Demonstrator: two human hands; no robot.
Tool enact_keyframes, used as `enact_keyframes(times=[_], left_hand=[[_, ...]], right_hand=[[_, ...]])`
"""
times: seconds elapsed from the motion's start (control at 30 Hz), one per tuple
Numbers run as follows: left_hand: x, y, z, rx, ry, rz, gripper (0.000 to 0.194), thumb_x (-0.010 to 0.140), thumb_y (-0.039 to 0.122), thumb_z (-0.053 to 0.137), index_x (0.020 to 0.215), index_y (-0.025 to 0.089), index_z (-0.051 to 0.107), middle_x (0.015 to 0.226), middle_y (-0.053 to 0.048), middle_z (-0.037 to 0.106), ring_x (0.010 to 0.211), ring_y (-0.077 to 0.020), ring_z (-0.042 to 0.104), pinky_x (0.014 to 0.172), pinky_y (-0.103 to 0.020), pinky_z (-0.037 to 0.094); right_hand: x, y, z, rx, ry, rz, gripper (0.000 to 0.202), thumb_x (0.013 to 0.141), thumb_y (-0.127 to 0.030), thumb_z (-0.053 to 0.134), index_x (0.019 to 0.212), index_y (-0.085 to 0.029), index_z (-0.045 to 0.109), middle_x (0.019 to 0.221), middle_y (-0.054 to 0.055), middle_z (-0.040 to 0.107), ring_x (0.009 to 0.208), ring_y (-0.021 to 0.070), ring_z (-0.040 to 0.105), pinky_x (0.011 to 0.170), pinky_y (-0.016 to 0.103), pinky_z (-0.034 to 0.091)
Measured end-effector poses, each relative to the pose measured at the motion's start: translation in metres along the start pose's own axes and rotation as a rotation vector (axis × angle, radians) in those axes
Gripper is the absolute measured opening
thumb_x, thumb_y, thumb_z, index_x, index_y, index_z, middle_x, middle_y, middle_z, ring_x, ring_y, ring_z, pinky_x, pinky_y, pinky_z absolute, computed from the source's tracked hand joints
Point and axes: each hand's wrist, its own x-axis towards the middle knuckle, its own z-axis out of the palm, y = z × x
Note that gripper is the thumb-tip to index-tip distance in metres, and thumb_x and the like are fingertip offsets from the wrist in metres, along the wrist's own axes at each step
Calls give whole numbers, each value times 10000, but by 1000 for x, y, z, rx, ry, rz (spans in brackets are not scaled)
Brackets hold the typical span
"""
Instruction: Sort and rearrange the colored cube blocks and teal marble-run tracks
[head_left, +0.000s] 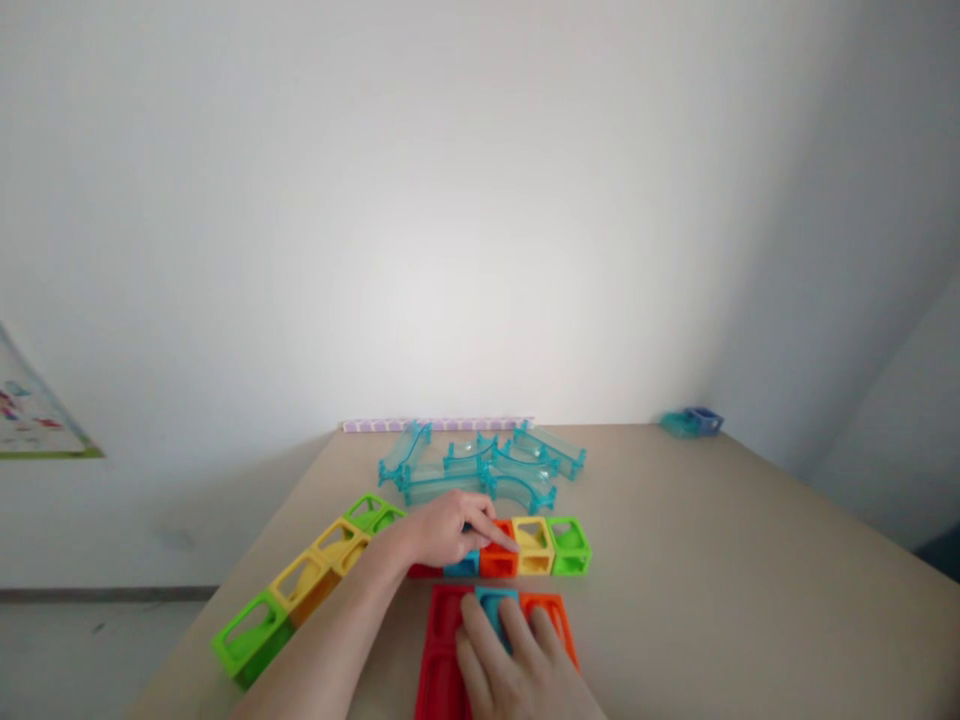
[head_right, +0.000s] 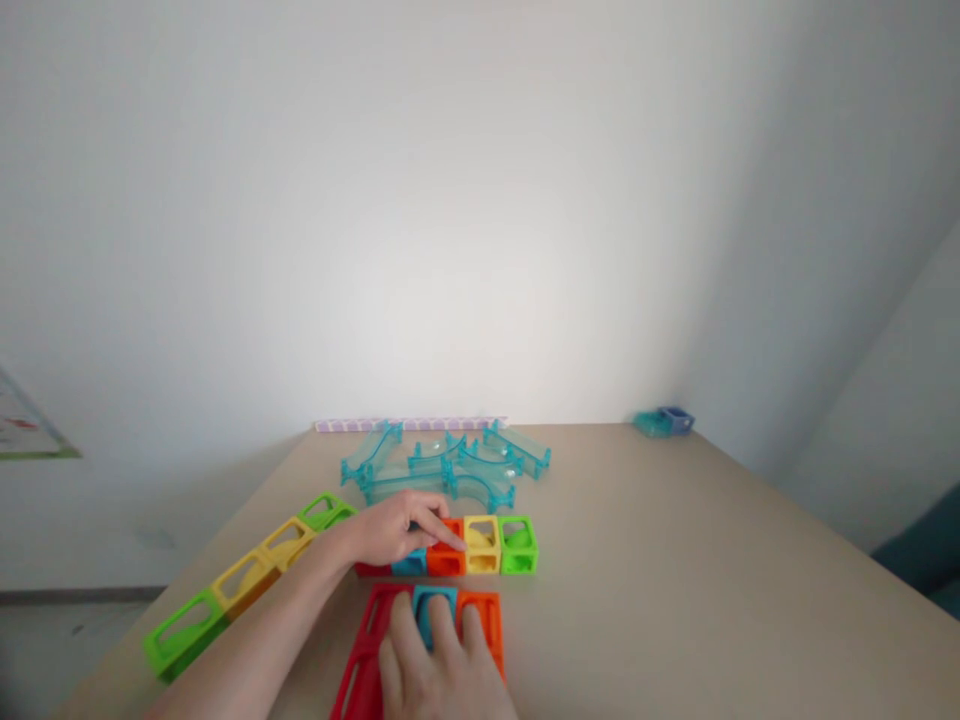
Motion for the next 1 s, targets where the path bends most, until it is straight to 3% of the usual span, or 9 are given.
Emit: enact_keyframes(times=[0.17, 0.37, 0.43, 0.5, 0.57, 0.67, 0.77, 0.9, 1.0], left_hand=[[0, 2, -1, 5, 14, 39, 435, 835, 58, 492, 1103, 309, 723, 931, -21, 606, 794, -124, 558, 745, -214, 427], [-3, 0, 2, 18, 43, 62, 465, 760, -5, 476, 1036, 248, 750, 943, -34, 652, 849, -148, 599, 780, -230, 454], [-2, 0, 4, 12, 47, 74, 450, 729, -23, 472, 981, 218, 757, 941, -36, 664, 858, -150, 608, 783, -230, 461], [-1, 3, 6, 15, 71, 78, 394, 716, -15, 491, 931, 191, 749, 926, -38, 670, 869, -156, 612, 792, -233, 468], [0, 6, 4, 36, 158, 39, 290, 730, 28, 528, 881, 171, 730, 903, -44, 674, 890, -174, 612, 823, -254, 474], [-12, 11, -7, 82, 416, -143, 240, 807, 95, 497, 885, 173, 711, 939, -67, 678, 921, -191, 612, 876, -294, 477], [-48, 14, -24, 190, 596, -377, 380, 818, 101, 478, 1135, 199, 663, 1148, -88, 633, 1085, -210, 574, 1007, -342, 412], [-109, 17, -32, 341, 459, -700, 663, 765, 377, 642, 1378, 174, 495, 1222, -143, 581, 1201, -309, 508, 1046, -427, 372], [-134, 19, -28, 303, 356, -749, 602, 861, 481, 503, 1421, 266, 442, 1301, -120, 540, 1189, -281, 540, 1030, -396, 388]], right_hand=[[-3, 41, -25, -28, -120, 3, 294, 821, -281, 606, 1104, -202, 609, 1191, 62, 654, 944, 290, 571, 794, 403, 439], [26, 62, -64, 229, -516, 36, 514, 648, -335, 725, 1124, -171, 622, 1331, 149, 548, 1156, 373, 498, 972, 499, 376], [46, 68, -81, 373, -605, 23, 419, 639, -329, 732, 1030, -203, 651, 1227, 111, 610, 1129, 328, 529, 1002, 473, 357], [70, 73, -90, 514, -640, -3, 226, 684, -309, 691, 889, -219, 664, 1026, 59, 673, 986, 245, 596, 909, 363, 419], [93, 73, -85, 521, -565, 70, 111, 795, -250, 554, 818, -202, 651, 901, 54, 684, 855, 197, 622, 766, 288, 434], [117, 66, -58, 397, -341, 245, 223, 876, -188, 403, 885, -175, 625, 901, 78, 684, 790, 193, 631, 676, 279, 406], [123, 57, -29, 362, -309, 264, 244, 903, -204, 377, 926, -166, 617, 875, 86, 675, 773, 205, 629, 669, 289, 406], [113, 52, -9, 392, -364, 115, 284, 878, -338, 498, 1066, -175, 635, 1050, 136, 621, 1021, 277, 559, 862, 367, 413], [107, 55, -5, 436, -441, 22, 503, 837, -470, 573, 1274, -222, 555, 1172, 151, 578, 1128, 324, 499, 945, 446, 376]])
